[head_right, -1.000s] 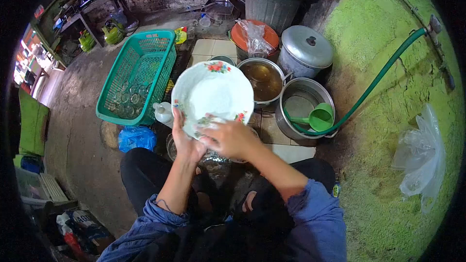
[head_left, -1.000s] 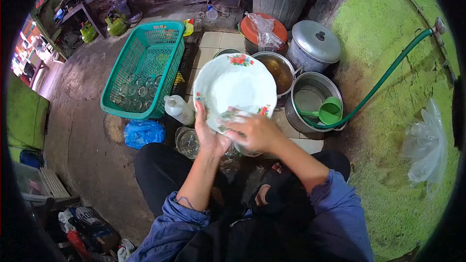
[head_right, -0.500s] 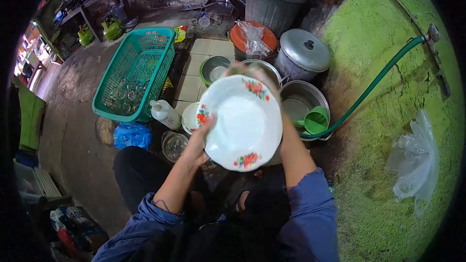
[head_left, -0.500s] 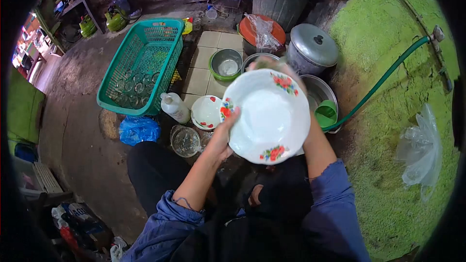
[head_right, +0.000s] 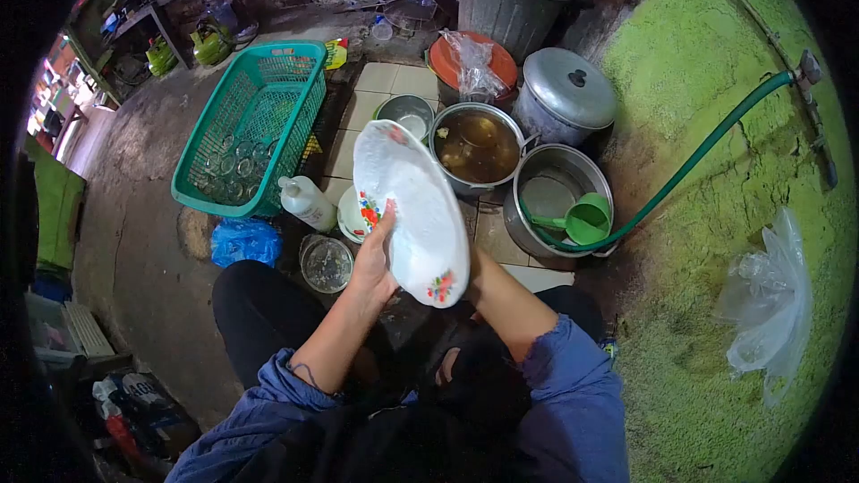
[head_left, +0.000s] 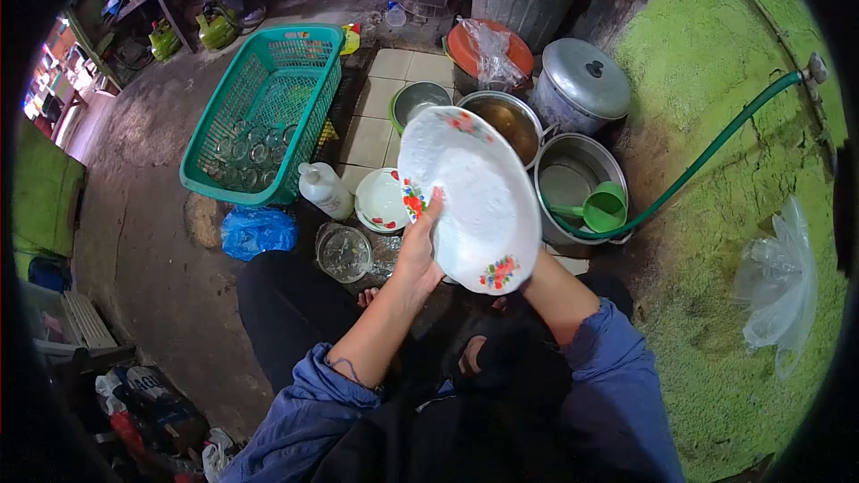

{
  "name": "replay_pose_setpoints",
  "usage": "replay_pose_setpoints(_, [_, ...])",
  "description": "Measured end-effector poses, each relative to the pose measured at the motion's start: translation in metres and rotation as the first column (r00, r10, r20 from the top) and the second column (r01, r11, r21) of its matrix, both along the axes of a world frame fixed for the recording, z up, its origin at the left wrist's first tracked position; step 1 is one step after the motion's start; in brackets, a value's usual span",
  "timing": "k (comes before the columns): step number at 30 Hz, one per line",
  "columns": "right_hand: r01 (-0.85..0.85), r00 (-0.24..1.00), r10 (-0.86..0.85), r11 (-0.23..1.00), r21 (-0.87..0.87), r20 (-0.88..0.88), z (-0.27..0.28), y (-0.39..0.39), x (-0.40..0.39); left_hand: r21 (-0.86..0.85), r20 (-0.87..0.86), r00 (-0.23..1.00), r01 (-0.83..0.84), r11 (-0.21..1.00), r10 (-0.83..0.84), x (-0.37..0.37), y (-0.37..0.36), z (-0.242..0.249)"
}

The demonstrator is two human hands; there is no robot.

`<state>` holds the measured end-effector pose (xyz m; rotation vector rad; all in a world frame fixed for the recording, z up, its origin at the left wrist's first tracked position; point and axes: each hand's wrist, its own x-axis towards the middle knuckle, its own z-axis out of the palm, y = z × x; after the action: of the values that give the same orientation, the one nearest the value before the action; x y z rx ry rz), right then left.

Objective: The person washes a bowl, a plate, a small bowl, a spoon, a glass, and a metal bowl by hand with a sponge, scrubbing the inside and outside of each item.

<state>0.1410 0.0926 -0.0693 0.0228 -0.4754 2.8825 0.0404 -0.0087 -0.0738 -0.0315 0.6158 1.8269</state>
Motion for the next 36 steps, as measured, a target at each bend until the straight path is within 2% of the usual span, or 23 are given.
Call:
replay_pose_setpoints(1, [0.051,0.998,-0.052,0.999,0.019,0.047,0.003,-0.009,-0.007,-0.01,-0.003,0.997,-0.073,0.997,0.073,-0.003,0.001,0.001])
replay_pose_setpoints(2, [0.101,0.99,-0.104,0.994,0.041,0.093,0.007,-0.019,-0.016,-0.009,-0.007,0.997,-0.078,0.997,0.078,-0.008,0.001,0.004])
replay_pose_setpoints(4, [0.195,0.96,-0.209,0.976,0.093,0.186,0.014,-0.037,-0.029,-0.064,-0.177,0.954,-0.256,0.964,0.242,-0.018,-0.005,0.017])
replay_pose_setpoints(5, [0.242,0.937,-0.264,0.963,0.121,0.231,0.014,-0.043,-0.029,0.019,-0.262,0.915,-0.314,0.949,0.307,-0.024,-0.006,0.022])
replay_pose_setpoints(6, [-0.055,0.998,0.055,0.929,-0.365,-0.01,-0.025,-0.035,-0.026,0.014,-0.333,0.89,-0.327,0.945,0.312,-0.032,-0.008,0.026])
replay_pose_setpoints(7, [-0.053,0.999,0.053,0.928,-0.37,-0.01,-0.025,-0.033,-0.023,0.007,-0.401,0.861,-0.337,0.941,0.312,-0.039,-0.011,0.028])
replay_pose_setpoints(8, [0.05,0.968,0.036,0.943,-0.329,0.25,-0.025,-0.03,-0.021,0.002,-0.403,0.863,-0.333,0.943,0.305,-0.042,-0.012,0.031])
replay_pose_setpoints(9, [0.137,0.87,0.01,0.955,-0.263,0.493,-0.024,-0.028,-0.021,-0.008,-0.454,0.821,-0.393,0.919,0.347,-0.045,-0.012,0.035])
replay_pose_setpoints(10, [0.168,0.815,-0.066,0.978,-0.125,0.575,0.02,-0.033,-0.02,-0.012,-0.504,0.773,-0.453,0.891,0.386,-0.048,-0.013,0.037])
replay_pose_setpoints(11, [0.183,0.792,-0.121,0.982,-0.044,0.599,0.041,-0.029,-0.017,-0.011,-0.505,0.772,-0.452,0.892,0.386,-0.053,-0.014,0.039])
replay_pose_setpoints(13, [0.148,0.846,-0.134,0.989,0.014,0.516,0.044,-0.004,-0.016,0.005,-0.616,0.66,-0.543,0.84,0.43,-0.062,-0.017,0.04])
replay_pose_setpoints(15, [0.206,0.891,-0.245,0.968,0.141,0.381,0.068,0.006,-0.008,0.012,-0.613,0.665,-0.531,0.847,0.426,-0.062,-0.02,0.042])
replay_pose_setpoints(16, [0.169,0.953,-0.195,0.977,0.127,0.232,0.068,0.016,-0.005,-0.007,-0.605,0.697,-0.489,0.872,0.386,-0.06,-0.019,0.039])
replay_pose_setpoints(17, [0.265,0.924,-0.311,0.941,0.212,0.223,0.071,0.021,-0.002,-0.026,-0.596,0.726,-0.444,0.895,0.343,-0.058,-0.018,0.036])
replay_pose_setpoints(19, [0.266,0.92,-0.322,0.931,0.248,0.221,0.095,0.02,0.001,-0.091,-0.592,0.764,-0.38,0.92,0.257,-0.044,-0.016,0.027])
replay_pose_setpoints(21, [0.269,0.927,-0.323,0.927,0.261,0.191,0.098,0.025,-0.004,-0.188,-0.516,0.842,-0.293,0.938,0.159,-0.024,-0.014,0.025])
replay_pose_setpoints(23, [0.276,0.931,-0.328,0.92,0.279,0.16,0.099,0.029,-0.002,-0.201,-0.48,0.871,-0.228,0.953,0.107,-0.014,-0.014,0.021])
replay_pose_setpoints(26, [0.26,0.927,-0.329,0.911,0.32,0.183,0.096,0.035,0.006,-0.302,-0.413,0.903,-0.011,0.953,-0.12,-0.01,-0.015,0.019])
replay_pose_setpoints(29, [0.24,0.928,-0.319,0.907,0.345,0.194,0.086,0.04,0.007,-0.27,-0.342,0.93,0.044,0.962,-0.139,-0.01,-0.016,0.023])
replay_pose_setpoints(33, [0.191,0.93,-0.292,0.903,0.386,0.224,0.076,0.041,0.002,-0.264,-0.322,0.94,0.029,0.964,-0.116,-0.016,-0.013,0.021])
replay_pose_setpoints(35, [0.167,0.929,-0.28,0.9,0.402,0.242,0.079,0.035,0.0,-0.188,-0.271,0.962,-0.07,0.98,0.017,-0.018,-0.01,0.017])
replay_pose_setpoints(36, [0.298,0.893,-0.405,0.859,0.417,0.198,0.086,0.023,-0.005,-0.209,-0.249,0.968,-0.09,0.974,0.036,-0.022,-0.011,0.017])
